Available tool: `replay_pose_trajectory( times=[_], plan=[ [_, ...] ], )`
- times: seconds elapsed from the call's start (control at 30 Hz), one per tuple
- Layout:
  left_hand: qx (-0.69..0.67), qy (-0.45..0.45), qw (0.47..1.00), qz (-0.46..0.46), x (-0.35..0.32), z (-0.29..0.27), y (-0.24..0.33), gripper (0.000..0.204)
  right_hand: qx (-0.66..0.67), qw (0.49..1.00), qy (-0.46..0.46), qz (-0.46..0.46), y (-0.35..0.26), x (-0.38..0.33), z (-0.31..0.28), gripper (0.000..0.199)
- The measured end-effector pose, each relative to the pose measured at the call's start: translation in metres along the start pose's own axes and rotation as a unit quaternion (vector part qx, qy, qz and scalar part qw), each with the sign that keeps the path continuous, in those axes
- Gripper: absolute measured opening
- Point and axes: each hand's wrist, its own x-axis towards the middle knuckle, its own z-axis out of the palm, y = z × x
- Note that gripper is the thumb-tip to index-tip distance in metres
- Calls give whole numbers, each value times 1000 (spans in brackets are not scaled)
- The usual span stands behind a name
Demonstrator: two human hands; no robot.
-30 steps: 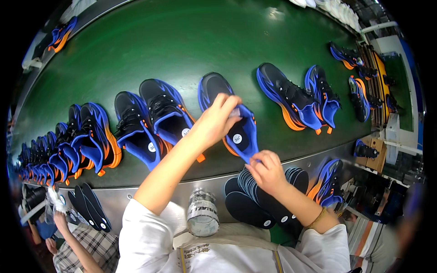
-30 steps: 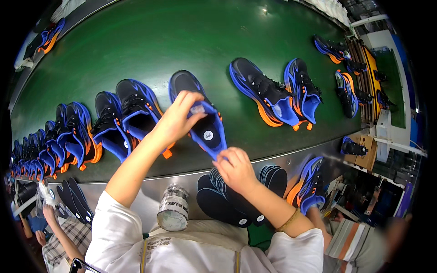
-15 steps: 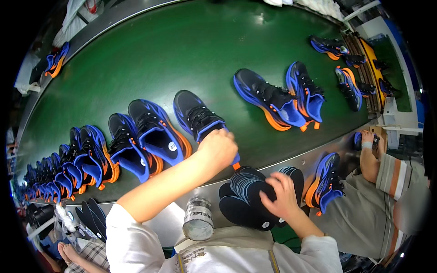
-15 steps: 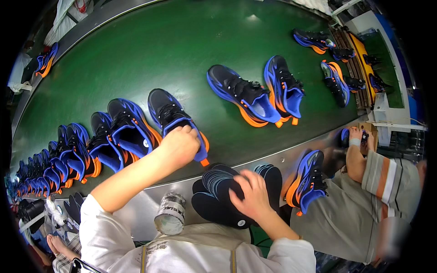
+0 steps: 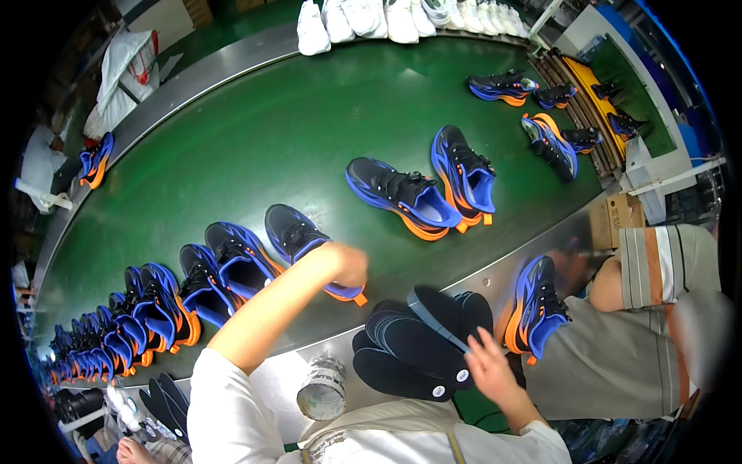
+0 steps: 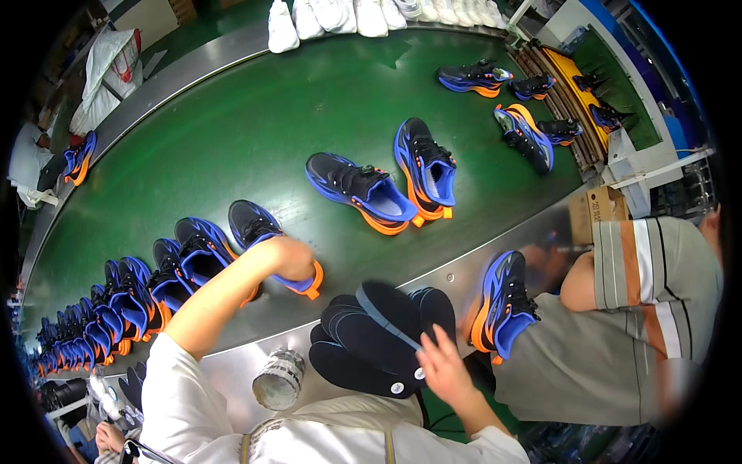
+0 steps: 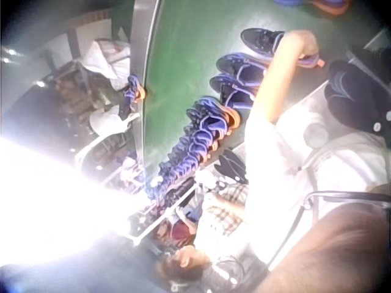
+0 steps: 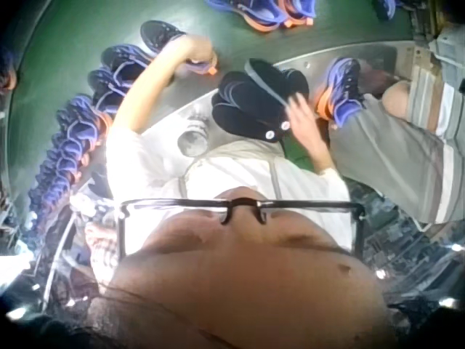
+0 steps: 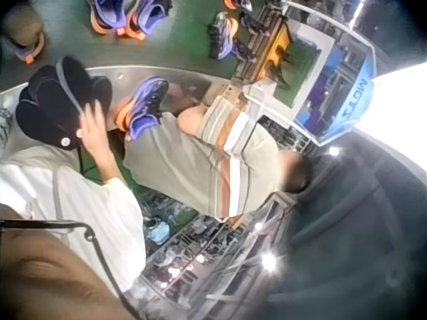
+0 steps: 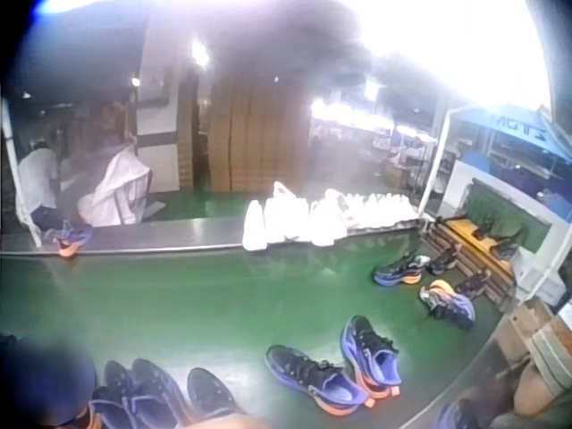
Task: The person gathers a stack of shoe insoles from a shelf, carries them to an assembly line, and inserts the insoles into shoes moving along the conveyor belt.
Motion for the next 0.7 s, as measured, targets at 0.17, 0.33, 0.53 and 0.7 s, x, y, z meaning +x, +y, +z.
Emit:
replay_pose_trajectory(
  times=[0.17,0.33,0.53,0.7],
  plan=[
    [-107,667,732,-92,55,-33,43,73,197,969,123,84,9,68,-43,9],
    [-195,700,685,-55,103,-40,15,69,305,948,12,90,-14,145,-79,15],
    [-319,654,683,-69,68,-43,-20,35,307,917,-198,161,-40,222,-80,19],
    [-472,525,705,-71,63,-23,-40,34,184,946,-255,83,-32,259,-10,20]
  ],
)
